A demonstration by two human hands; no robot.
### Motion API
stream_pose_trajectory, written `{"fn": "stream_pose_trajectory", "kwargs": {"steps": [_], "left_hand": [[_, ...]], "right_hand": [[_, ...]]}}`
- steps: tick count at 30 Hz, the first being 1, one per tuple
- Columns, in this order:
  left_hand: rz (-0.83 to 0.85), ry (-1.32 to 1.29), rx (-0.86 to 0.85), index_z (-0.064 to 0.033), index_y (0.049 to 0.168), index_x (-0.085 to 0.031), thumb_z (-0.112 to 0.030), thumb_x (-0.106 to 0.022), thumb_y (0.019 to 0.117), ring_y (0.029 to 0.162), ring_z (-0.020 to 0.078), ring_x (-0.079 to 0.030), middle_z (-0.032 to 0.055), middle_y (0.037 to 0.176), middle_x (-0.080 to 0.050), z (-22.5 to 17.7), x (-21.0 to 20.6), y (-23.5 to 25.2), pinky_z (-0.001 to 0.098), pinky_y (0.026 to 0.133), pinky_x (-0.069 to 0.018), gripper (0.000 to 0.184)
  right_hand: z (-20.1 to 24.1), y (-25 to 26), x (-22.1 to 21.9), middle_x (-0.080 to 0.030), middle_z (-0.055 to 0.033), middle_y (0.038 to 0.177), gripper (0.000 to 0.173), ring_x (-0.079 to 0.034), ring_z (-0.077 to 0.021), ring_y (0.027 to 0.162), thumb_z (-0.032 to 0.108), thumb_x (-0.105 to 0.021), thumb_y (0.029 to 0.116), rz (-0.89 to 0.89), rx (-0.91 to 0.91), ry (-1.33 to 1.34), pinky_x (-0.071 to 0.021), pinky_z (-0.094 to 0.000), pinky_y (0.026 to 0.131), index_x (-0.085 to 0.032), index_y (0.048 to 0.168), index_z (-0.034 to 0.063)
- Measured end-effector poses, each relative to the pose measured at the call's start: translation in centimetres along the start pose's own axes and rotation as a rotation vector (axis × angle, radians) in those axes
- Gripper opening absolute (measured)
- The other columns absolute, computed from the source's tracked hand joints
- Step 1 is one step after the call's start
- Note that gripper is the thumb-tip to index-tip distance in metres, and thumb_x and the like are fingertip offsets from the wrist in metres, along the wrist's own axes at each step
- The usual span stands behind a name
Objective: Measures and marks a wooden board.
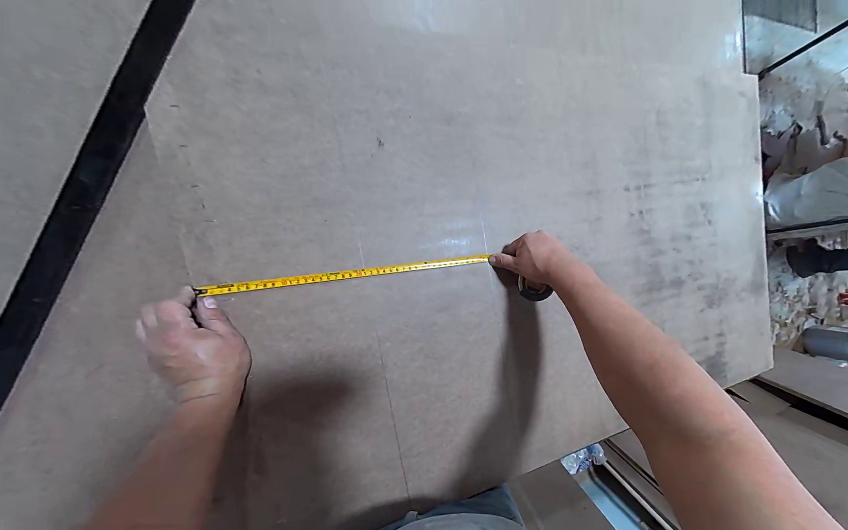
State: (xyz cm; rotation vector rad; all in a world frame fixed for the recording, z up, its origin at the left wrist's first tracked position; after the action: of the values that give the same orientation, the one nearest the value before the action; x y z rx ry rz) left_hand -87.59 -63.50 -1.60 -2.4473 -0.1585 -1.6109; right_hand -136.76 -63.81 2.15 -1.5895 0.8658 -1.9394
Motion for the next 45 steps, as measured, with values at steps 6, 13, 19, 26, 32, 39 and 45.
{"fn": "stream_pose_trajectory", "kwargs": {"steps": [6, 13, 19, 26, 32, 39, 45], "left_hand": [[-0.009, 0.004, 0.013, 0.0029, 0.138, -0.055, -0.032, -0.039, 0.1116, 0.134, 0.0481, -0.050, 0.0319, 0.135, -0.056, -0.1, 0.0, 0.0, 0.0600, 0.113, -0.0385, 0.047], [-0.001, 0.014, 0.005, 0.0033, 0.138, -0.055, -0.031, -0.039, 0.1117, 0.133, 0.0488, -0.050, 0.0327, 0.135, -0.056, -0.1, -0.2, 0.0, 0.0608, 0.112, -0.0388, 0.046], [0.001, 0.012, 0.016, 0.0028, 0.138, -0.055, -0.032, -0.038, 0.1117, 0.133, 0.0481, -0.050, 0.0318, 0.135, -0.056, -0.1, -0.1, -0.1, 0.0604, 0.111, -0.0396, 0.047], [-0.006, 0.006, 0.007, 0.0030, 0.137, -0.056, -0.031, -0.039, 0.1116, 0.133, 0.0479, -0.051, 0.0306, 0.134, -0.057, 0.1, -0.2, 0.0, 0.0601, 0.111, -0.0403, 0.046], [-0.002, -0.012, 0.002, 0.0041, 0.137, -0.056, -0.029, -0.039, 0.1113, 0.133, 0.0488, -0.051, 0.0323, 0.134, -0.057, 0.0, 0.0, 0.3, 0.0606, 0.112, -0.0398, 0.045], [-0.060, -0.020, -0.024, 0.0032, 0.138, -0.056, -0.027, -0.044, 0.1101, 0.130, 0.0478, -0.054, 0.0313, 0.132, -0.059, 0.2, -0.1, 0.3, 0.0592, 0.110, -0.0423, 0.043], [-0.083, -0.057, -0.006, 0.0002, 0.156, -0.036, -0.027, -0.045, 0.1084, 0.126, 0.0505, -0.057, 0.0323, 0.135, -0.058, 0.6, -0.4, 0.4, 0.0647, 0.106, -0.0439, 0.055]], "right_hand": [[0.0, 0.0, -0.2, -0.072, -0.0160, 0.092, 0.064, -0.070, -0.0361, 0.095, 0.067, -0.044, 0.1013, 0.004, -0.008, 0.007, -0.0533, -0.0618, 0.081, -0.075, 0.094, 0.0112], [-0.2, 0.1, -0.5, -0.071, -0.0143, 0.088, 0.064, -0.069, -0.0344, 0.091, 0.067, -0.043, 0.1014, -0.013, 0.007, 0.001, -0.0532, -0.0601, 0.078, -0.074, 0.089, 0.0116], [-0.3, 0.1, -0.5, -0.071, -0.0132, 0.086, 0.065, -0.070, -0.0330, 0.089, 0.068, -0.043, 0.1009, -0.018, 0.020, -0.016, -0.0531, -0.0591, 0.077, -0.074, 0.088, 0.0122], [-0.1, 0.0, -0.1, -0.069, -0.0125, 0.082, 0.063, -0.069, -0.0321, 0.085, 0.066, -0.045, 0.1013, 0.002, 0.019, -0.008, -0.0524, -0.0577, 0.074, -0.072, 0.085, 0.0121], [0.1, 0.0, 0.2, -0.072, -0.0146, 0.090, 0.063, -0.070, -0.0345, 0.093, 0.066, -0.044, 0.1018, -0.006, 0.009, -0.020, -0.0528, -0.0608, 0.080, -0.075, 0.092, 0.0116], [1.0, -0.2, 0.1, -0.073, -0.0145, 0.094, 0.061, -0.071, -0.0359, 0.095, 0.062, -0.038, 0.1052, 0.022, 0.028, -0.100, -0.0550, -0.0632, 0.080, -0.075, 0.099, 0.0137], [1.5, -4.4, -0.1, -0.065, -0.0016, 0.069, 0.058, -0.064, -0.0178, 0.066, 0.055, -0.040, 0.1075, -0.190, 0.151, 0.590, -0.0517, -0.0446, 0.063, -0.068, 0.077, 0.0145]]}}
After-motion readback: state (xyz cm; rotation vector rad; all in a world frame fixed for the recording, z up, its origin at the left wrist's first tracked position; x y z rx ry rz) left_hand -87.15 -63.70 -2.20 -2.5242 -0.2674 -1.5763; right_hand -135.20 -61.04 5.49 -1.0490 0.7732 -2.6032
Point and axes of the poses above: each hand's wrist, its own y-axis towards the middle knuckle, its own x-axis out of the back of the hand, z = x × y, the point moved 2 cm from there along y, towards the middle knuckle
